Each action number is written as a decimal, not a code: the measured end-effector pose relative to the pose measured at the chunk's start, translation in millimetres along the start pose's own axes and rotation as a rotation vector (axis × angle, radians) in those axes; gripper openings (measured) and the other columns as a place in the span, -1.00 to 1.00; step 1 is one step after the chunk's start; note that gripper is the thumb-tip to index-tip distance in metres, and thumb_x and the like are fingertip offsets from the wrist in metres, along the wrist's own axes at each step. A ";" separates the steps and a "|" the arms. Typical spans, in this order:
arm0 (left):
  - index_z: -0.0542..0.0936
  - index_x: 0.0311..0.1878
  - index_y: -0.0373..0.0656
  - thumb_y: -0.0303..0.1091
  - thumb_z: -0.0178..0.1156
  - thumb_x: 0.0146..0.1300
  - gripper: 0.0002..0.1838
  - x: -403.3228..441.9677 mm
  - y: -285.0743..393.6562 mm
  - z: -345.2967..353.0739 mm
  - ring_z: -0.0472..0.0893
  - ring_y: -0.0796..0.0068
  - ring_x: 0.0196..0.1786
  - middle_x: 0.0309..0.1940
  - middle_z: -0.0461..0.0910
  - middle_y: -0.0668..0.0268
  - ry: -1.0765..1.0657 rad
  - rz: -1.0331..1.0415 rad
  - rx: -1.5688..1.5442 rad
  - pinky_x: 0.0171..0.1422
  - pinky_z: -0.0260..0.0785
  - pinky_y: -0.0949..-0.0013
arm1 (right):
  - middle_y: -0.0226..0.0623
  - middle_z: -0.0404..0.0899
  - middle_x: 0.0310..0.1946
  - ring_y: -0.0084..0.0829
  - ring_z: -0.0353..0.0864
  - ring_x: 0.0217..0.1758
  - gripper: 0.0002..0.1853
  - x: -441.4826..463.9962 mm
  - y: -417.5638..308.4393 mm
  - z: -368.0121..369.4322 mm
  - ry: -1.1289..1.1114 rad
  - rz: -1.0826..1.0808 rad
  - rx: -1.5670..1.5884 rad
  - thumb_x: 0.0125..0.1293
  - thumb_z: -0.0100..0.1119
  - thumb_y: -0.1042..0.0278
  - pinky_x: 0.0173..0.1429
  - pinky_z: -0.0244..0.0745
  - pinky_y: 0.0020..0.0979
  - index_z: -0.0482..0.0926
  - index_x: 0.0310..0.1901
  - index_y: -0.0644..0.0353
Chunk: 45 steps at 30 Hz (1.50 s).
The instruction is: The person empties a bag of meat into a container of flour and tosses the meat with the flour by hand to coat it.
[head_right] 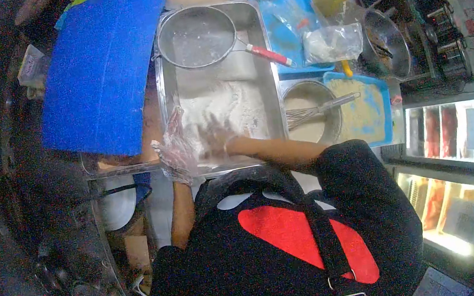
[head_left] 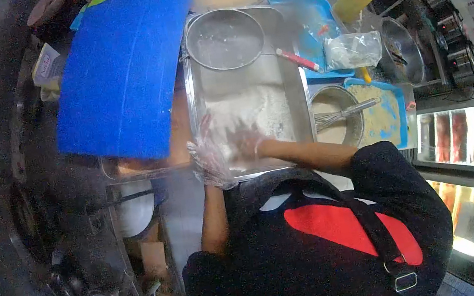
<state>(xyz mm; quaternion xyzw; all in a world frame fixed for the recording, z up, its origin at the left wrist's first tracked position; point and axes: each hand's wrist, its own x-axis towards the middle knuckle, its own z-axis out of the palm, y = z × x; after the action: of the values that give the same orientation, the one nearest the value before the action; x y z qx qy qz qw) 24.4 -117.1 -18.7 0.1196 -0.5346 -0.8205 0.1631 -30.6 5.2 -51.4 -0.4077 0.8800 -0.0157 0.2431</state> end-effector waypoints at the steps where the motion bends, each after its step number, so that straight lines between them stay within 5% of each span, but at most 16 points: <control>1: 0.26 0.08 -0.26 0.35 -0.62 0.03 -0.12 0.4 3.7 4.3 0.10 0.36 0.20 0.07 0.25 0.20 0.018 -0.011 0.027 0.29 -0.25 0.29 | -0.14 -0.34 0.25 -0.09 -0.50 0.30 -0.04 3.0 -6.0 10.4 0.042 -0.070 -0.047 -0.10 -0.24 -0.42 0.22 -0.54 0.07 -0.16 0.22 0.12; 5: 0.25 0.08 -0.25 0.27 -0.63 0.09 -0.18 -2.5 38.3 29.2 0.12 0.38 0.19 0.06 0.27 0.22 0.077 -0.064 0.146 0.30 -0.24 0.33 | -0.17 -0.34 0.26 -0.12 -0.49 0.31 -0.05 22.6 8.4 -5.5 0.009 -0.160 -0.135 -0.12 -0.17 -0.41 0.21 -0.56 0.09 -0.12 0.22 0.04; 7: 0.26 0.07 -0.27 0.26 -0.63 0.10 -0.18 -2.3 56.4 32.0 0.15 0.37 0.18 0.06 0.28 0.19 0.011 -0.059 0.665 0.29 -0.22 0.33 | -0.17 -0.34 0.26 -0.13 -0.49 0.31 -0.05 29.5 27.0 -16.9 0.032 0.006 -0.056 -0.12 -0.18 -0.42 0.21 -0.57 0.10 -0.13 0.23 0.03; 9: 0.26 0.06 -0.29 0.25 -0.62 0.11 -0.18 -1.7 44.1 21.6 0.17 0.36 0.17 0.05 0.28 0.17 -0.021 -0.005 0.684 0.28 -0.18 0.33 | -0.16 -0.34 0.26 -0.14 -0.49 0.31 -0.06 27.1 45.6 -19.0 0.102 0.264 0.069 -0.11 -0.21 -0.42 0.20 -0.58 0.10 -0.15 0.23 0.04; 11: 0.27 0.06 -0.33 0.26 -0.60 0.10 -0.17 2.4 -6.6 -0.5 0.19 0.35 0.16 0.05 0.28 0.13 -0.021 0.095 0.199 0.27 -0.14 0.32 | -0.13 -0.34 0.25 -0.16 -0.49 0.31 -0.05 9.5 52.4 -10.9 -0.068 0.339 0.118 -0.10 -0.26 -0.45 0.20 -0.58 0.10 -0.18 0.23 0.04; 15: 0.26 0.05 -0.35 0.32 -0.59 0.06 -0.12 4.5 -0.3 6.9 0.16 0.34 0.18 0.05 0.27 0.11 0.005 0.077 0.182 0.27 -0.18 0.32 | -0.07 -0.38 0.24 -0.13 -0.51 0.30 -0.11 -22.4 25.7 8.7 -0.321 0.046 -0.018 -0.01 -0.30 -0.36 0.26 -0.48 0.00 -0.31 0.23 0.05; 21: 0.26 0.04 -0.36 0.34 -0.54 0.05 -0.11 5.1 -5.5 2.2 0.19 0.37 0.15 0.03 0.28 0.12 0.014 0.046 0.142 0.26 -0.18 0.30 | -0.31 -0.26 0.26 -0.21 -0.39 0.32 -0.04 37.5 12.6 3.1 -0.033 -0.058 -0.185 -0.19 -0.27 -0.52 0.23 -0.51 0.09 -0.20 0.23 -0.15; 25: 0.25 0.07 -0.31 0.28 -0.37 0.08 -0.21 5.5 -8.6 0.6 0.34 0.42 -0.02 -0.06 0.37 0.13 0.006 -0.005 0.088 0.12 0.08 0.32 | -0.05 -0.33 0.24 -0.10 -0.41 0.30 -0.16 30.1 24.8 -53.1 -0.166 0.232 0.042 0.02 -0.21 -0.27 0.25 -0.53 0.03 -0.20 0.22 0.06; 28: 0.31 0.06 -0.15 -0.04 -0.14 0.15 -0.51 6.9 5.4 1.6 0.46 0.45 -0.43 -0.34 0.48 0.24 -0.014 -0.069 0.754 -0.33 0.32 0.30 | -0.02 -0.22 0.22 -0.12 -0.31 0.30 -0.22 1.5 35.5 -50.4 -0.204 0.170 0.092 0.05 -0.19 -0.19 0.26 -0.47 -0.01 -0.15 0.22 0.09; 29: 0.34 0.02 -0.13 -0.11 -0.13 0.14 -0.57 2.5 -61.5 -22.5 0.46 0.43 -0.47 -0.39 0.49 0.24 -0.066 0.411 1.214 -0.39 0.32 0.28 | 0.00 -0.15 0.20 -0.14 -0.25 0.29 -0.23 -0.9 44.2 -24.8 -0.171 0.107 0.142 0.06 -0.16 -0.14 0.26 -0.42 -0.01 -0.13 0.21 0.11; 31: 0.45 -0.15 -0.13 -0.24 -0.08 0.07 -0.70 -12.2 -76.1 -11.8 0.48 0.26 -0.43 -0.48 0.47 0.14 -0.116 0.244 1.342 -0.36 0.33 0.21 | -0.03 0.09 0.11 -0.24 -0.04 0.23 -0.31 9.4 61.4 24.0 0.031 0.037 0.177 0.07 -0.13 0.03 0.25 -0.25 -0.09 -0.06 0.19 0.16; 34: 0.47 -0.25 -0.17 -0.19 -0.04 0.03 -0.70 -18.8 -32.1 32.9 0.46 0.13 -0.29 -0.40 0.44 0.04 -0.607 -0.149 1.456 -0.25 0.30 0.18 | -0.11 0.30 0.00 -0.34 0.14 0.17 -0.40 25.1 74.2 63.8 0.376 -0.253 0.172 0.08 -0.12 0.20 0.23 -0.09 -0.22 0.02 0.16 0.21; 35: 0.47 -0.25 -0.18 -0.18 -0.03 0.01 -0.70 -22.6 -46.9 28.7 0.45 0.10 -0.30 -0.40 0.44 0.04 -0.560 -0.157 1.423 -0.24 0.29 0.16 | -0.14 0.23 0.06 -0.34 0.11 0.19 -0.44 23.3 44.6 10.8 -0.030 0.116 0.280 0.13 -0.14 0.22 0.25 -0.10 -0.36 0.05 0.16 0.20; 40: 0.47 -0.29 -0.20 -0.20 0.03 -0.05 -0.69 -25.6 -60.2 28.3 0.44 0.02 -0.32 -0.42 0.44 0.02 -0.329 0.083 1.187 -0.24 0.27 0.12 | -0.08 -0.19 0.23 -0.05 -0.34 0.29 -0.21 96.8 96.7 115.1 0.296 0.176 0.562 0.07 -0.41 -0.32 0.24 -0.55 0.01 -0.08 0.21 0.11; 43: 0.48 -0.35 -0.21 -0.22 0.05 -0.05 -0.73 -32.5 -117.8 2.5 0.43 0.05 -0.37 -0.47 0.43 0.03 -0.392 0.239 1.227 -0.29 0.26 0.12 | -0.08 -0.20 0.23 -0.03 -0.37 0.29 -0.21 61.6 69.1 40.1 0.182 0.227 0.357 0.04 -0.37 -0.33 0.18 -0.59 0.12 -0.06 0.21 0.07; 45: 0.48 -0.39 -0.22 -0.24 0.07 -0.06 -0.76 -25.2 -53.3 15.0 0.44 0.09 -0.44 -0.54 0.43 0.05 -0.474 0.376 1.175 -0.35 0.27 0.15 | -0.09 -0.20 0.24 -0.02 -0.39 0.29 -0.20 40.4 52.7 -0.4 0.118 0.293 0.215 0.02 -0.34 -0.34 0.14 -0.61 0.19 -0.05 0.21 0.04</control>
<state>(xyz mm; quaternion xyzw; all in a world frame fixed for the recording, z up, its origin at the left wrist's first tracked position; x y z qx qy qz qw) 34.6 -74.5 -61.0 -0.0903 -0.9267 -0.3539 0.0890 -90.4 11.0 -79.7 -0.2451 0.9360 -0.0981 0.2328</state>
